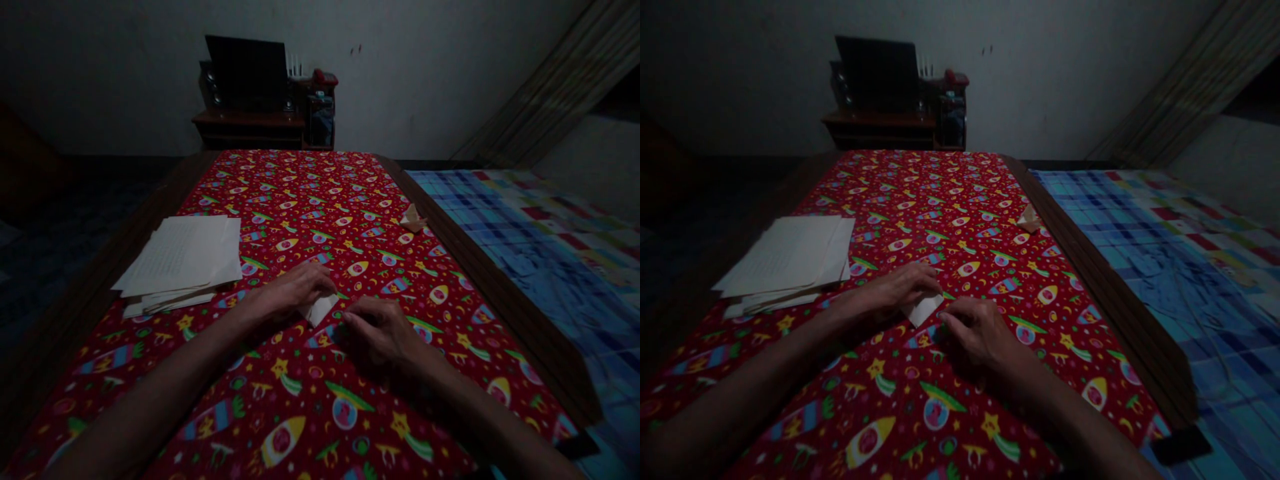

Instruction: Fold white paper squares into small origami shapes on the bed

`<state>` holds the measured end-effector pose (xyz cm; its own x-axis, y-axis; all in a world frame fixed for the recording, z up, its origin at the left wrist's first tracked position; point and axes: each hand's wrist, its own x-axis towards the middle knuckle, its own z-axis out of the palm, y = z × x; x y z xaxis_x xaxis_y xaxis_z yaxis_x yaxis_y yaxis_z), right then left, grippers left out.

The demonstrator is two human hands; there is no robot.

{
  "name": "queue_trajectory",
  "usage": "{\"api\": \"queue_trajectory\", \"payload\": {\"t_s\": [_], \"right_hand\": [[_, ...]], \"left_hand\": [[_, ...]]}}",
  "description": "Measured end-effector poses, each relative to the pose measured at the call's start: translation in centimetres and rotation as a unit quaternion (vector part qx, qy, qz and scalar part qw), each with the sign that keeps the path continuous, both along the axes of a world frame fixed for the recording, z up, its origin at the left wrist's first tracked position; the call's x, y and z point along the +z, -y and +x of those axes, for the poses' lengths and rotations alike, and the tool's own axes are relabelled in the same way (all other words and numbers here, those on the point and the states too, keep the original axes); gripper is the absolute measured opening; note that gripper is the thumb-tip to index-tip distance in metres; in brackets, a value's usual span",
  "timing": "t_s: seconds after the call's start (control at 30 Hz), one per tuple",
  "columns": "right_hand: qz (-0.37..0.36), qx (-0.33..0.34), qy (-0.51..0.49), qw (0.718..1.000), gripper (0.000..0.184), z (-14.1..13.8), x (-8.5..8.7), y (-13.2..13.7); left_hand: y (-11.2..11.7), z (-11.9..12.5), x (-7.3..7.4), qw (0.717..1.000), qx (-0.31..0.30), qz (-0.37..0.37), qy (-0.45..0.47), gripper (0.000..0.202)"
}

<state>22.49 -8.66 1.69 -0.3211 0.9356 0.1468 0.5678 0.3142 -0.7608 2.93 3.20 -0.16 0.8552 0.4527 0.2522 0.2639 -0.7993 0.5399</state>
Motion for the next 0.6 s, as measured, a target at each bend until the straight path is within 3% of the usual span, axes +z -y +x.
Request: {"api": "queue_trajectory", "payload": {"t_s": [0.1, 0.3, 0.37, 0.43, 0.6], "right_hand": [[0.118, 0.043, 0.020, 0.992, 0.018, 0.1, -0.5, -1.2], [0.139, 0.086, 0.139, 0.977, 0.018, -0.1, -1.6, -2.8], [0.149, 0.087, 0.148, 0.974, 0.016, -0.1, -1.9, -3.0], [0.155, 0.079, 0.152, 0.973, 0.016, -0.2, -2.0, -3.1], [0.163, 0.068, 0.189, 0.966, 0.021, -0.6, -2.3, -3.0]], "left_hand": [[0.0, 0.9, -0.1, 1.000, 0.000, 0.012, 0.016, 0.012], [1.8, -2.1, 0.5, 0.983, 0.157, 0.049, 0.078, 0.014], [3.1, -3.5, 0.5, 0.982, 0.157, 0.050, 0.090, 0.012], [4.4, -4.5, 0.4, 0.990, 0.110, 0.038, 0.083, 0.014], [5.9, -4.8, -0.2, 0.997, 0.055, 0.046, 0.041, 0.023]]}}
